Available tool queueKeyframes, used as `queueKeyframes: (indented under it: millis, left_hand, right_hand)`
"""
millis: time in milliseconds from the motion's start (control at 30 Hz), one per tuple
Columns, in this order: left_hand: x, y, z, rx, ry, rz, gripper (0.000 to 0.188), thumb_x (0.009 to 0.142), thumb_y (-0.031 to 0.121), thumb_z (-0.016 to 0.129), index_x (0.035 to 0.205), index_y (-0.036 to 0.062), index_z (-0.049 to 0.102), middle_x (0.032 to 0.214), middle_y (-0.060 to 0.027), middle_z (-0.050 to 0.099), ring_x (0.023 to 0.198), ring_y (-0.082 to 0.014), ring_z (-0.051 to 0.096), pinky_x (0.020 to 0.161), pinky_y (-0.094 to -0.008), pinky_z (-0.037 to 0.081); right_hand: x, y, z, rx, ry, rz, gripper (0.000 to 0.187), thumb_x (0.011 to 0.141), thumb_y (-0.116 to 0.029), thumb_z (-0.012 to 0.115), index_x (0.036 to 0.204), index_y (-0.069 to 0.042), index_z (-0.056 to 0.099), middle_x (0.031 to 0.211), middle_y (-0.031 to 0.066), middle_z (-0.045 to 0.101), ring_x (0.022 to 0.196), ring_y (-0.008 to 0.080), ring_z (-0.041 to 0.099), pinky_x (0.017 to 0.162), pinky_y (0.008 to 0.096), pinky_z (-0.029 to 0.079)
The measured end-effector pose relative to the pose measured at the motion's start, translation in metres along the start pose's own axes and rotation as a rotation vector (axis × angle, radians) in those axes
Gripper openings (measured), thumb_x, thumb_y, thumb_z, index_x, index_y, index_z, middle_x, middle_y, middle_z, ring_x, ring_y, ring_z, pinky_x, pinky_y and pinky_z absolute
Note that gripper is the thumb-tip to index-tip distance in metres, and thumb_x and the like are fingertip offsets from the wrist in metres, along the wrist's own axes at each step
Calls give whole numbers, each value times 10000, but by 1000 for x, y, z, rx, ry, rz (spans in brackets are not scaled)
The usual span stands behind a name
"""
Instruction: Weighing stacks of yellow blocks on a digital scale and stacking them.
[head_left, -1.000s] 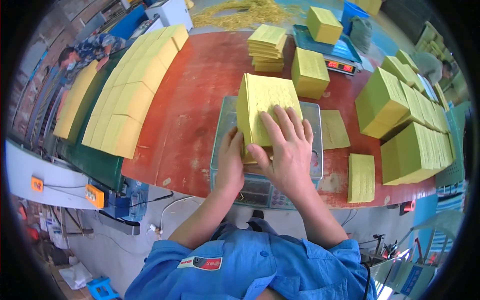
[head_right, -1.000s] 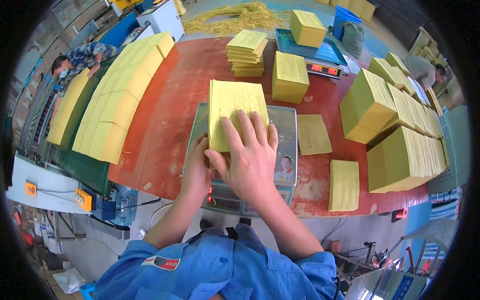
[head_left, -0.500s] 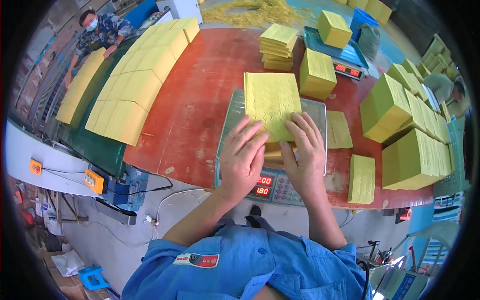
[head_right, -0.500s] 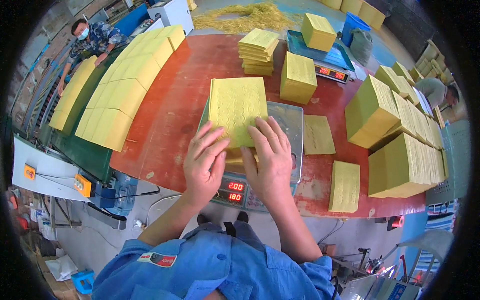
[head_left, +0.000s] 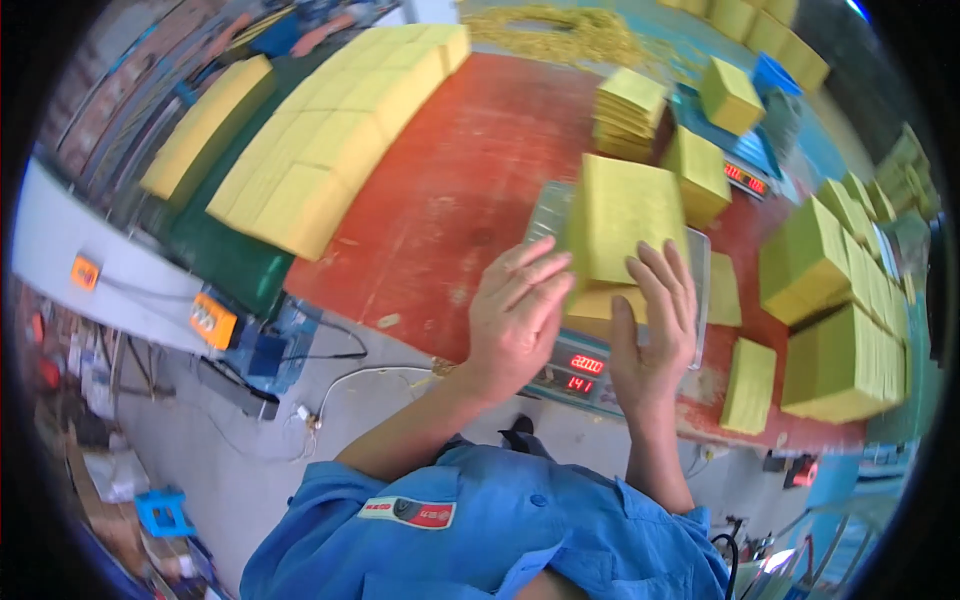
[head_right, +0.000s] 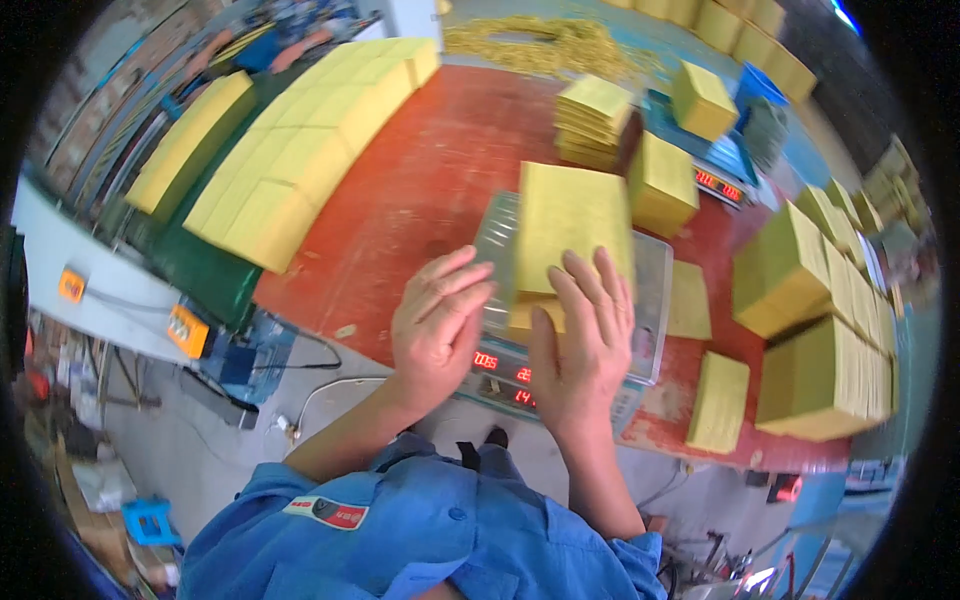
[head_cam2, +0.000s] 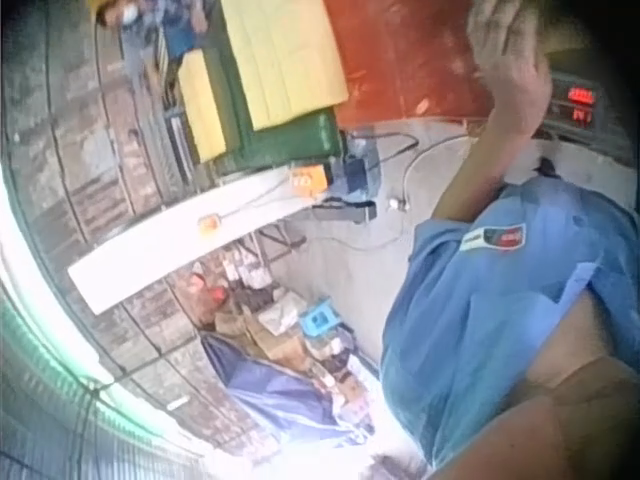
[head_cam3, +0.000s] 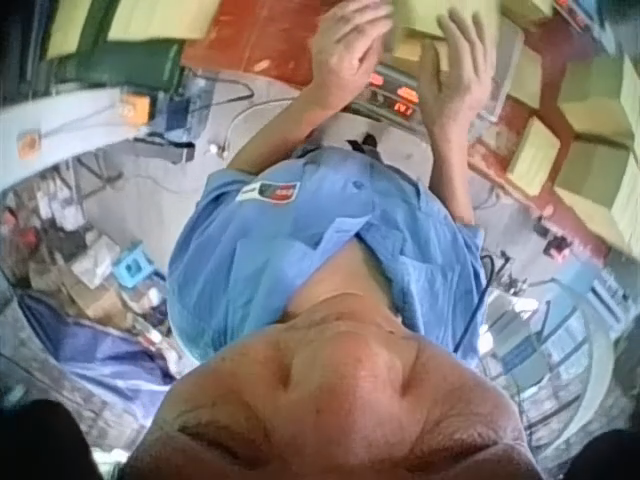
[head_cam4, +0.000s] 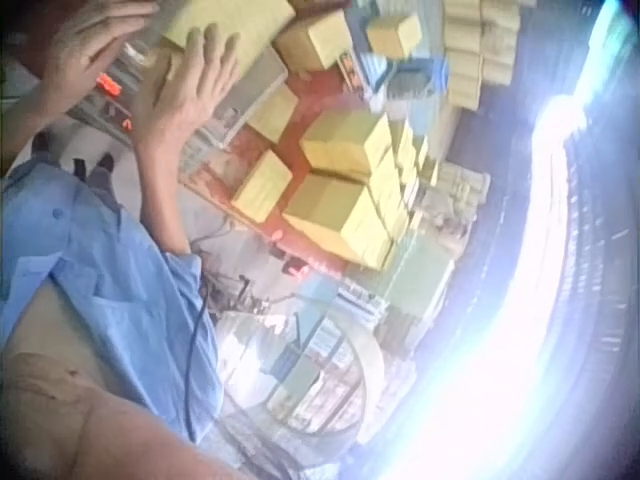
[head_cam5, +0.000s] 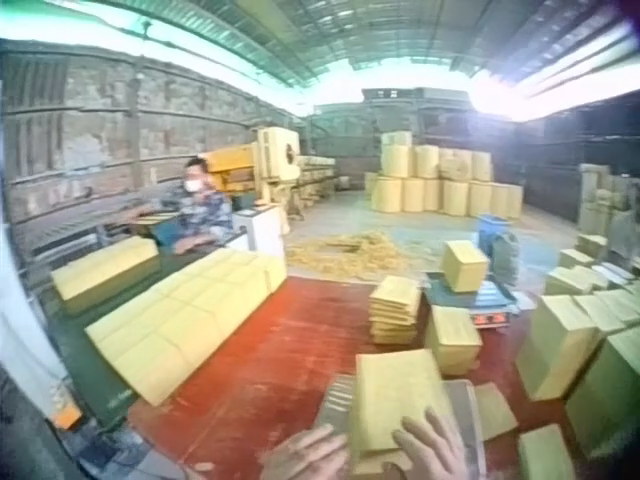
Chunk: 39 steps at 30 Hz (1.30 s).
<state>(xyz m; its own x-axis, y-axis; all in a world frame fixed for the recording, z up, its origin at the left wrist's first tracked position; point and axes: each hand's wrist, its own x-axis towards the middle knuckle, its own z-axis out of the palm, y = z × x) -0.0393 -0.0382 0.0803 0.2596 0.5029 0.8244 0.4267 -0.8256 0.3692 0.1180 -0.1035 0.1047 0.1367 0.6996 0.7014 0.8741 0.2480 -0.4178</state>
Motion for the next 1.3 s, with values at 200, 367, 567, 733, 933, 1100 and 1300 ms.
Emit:
queueKeyframes:
  millis: [200,367,567,733,933,1100,1300]
  left_hand:
    - [-23,-54,-100,87,107,-49,269,770,-72,708,1025,12,708,1117,-118,710,1146,-324,645,944,-430,504]
    - [-60,-132,-197,316,231,-177,246,770,-53,706,1002,29,712,1084,-100,710,1107,-324,657,923,-431,506]
    - [-79,-230,-284,435,222,-296,225,779,-62,702,993,7,709,1043,-116,721,1088,-316,668,898,-419,505]
    - [-64,-321,-293,377,84,-310,228,814,-46,684,1039,-9,697,1153,-151,691,1157,-342,637,971,-425,503]
    - [-59,-391,-261,466,-243,-340,422,883,129,666,1245,-73,590,1349,-222,568,1282,-378,529,1093,-442,432]
    - [-69,-385,-254,501,-295,-305,448,907,154,628,1269,-105,575,1361,-241,556,1296,-382,514,1107,-447,414]
    - [-82,-351,-246,376,-309,-327,448,913,141,602,1265,-134,567,1369,-269,541,1291,-405,511,1105,-463,406]
  right_hand:
    - [10,-84,65,214,-101,-57,400,792,42,686,1187,-13,663,1303,169,634,1327,404,513,1104,486,402]
    - [24,-160,160,355,-229,-138,406,775,36,674,1178,-8,662,1275,170,641,1306,398,529,1093,475,414]
    - [52,-233,285,469,-293,-170,362,805,-5,680,1167,-8,664,1270,179,640,1295,396,536,1076,475,427]
    - [80,-242,402,389,-254,-206,391,825,-58,705,1205,-3,634,1299,194,621,1269,416,539,1048,499,433]
    - [106,-231,491,84,-358,-270,456,870,-230,697,1263,-16,611,1367,179,578,1299,369,506,1091,503,378]
    - [95,-228,486,19,-360,-270,460,883,-270,684,1265,-23,616,1364,168,582,1296,342,511,1102,490,371]
    - [76,-222,446,12,-401,-270,469,840,-237,690,1245,-11,620,1339,193,585,1289,339,514,1099,483,373]
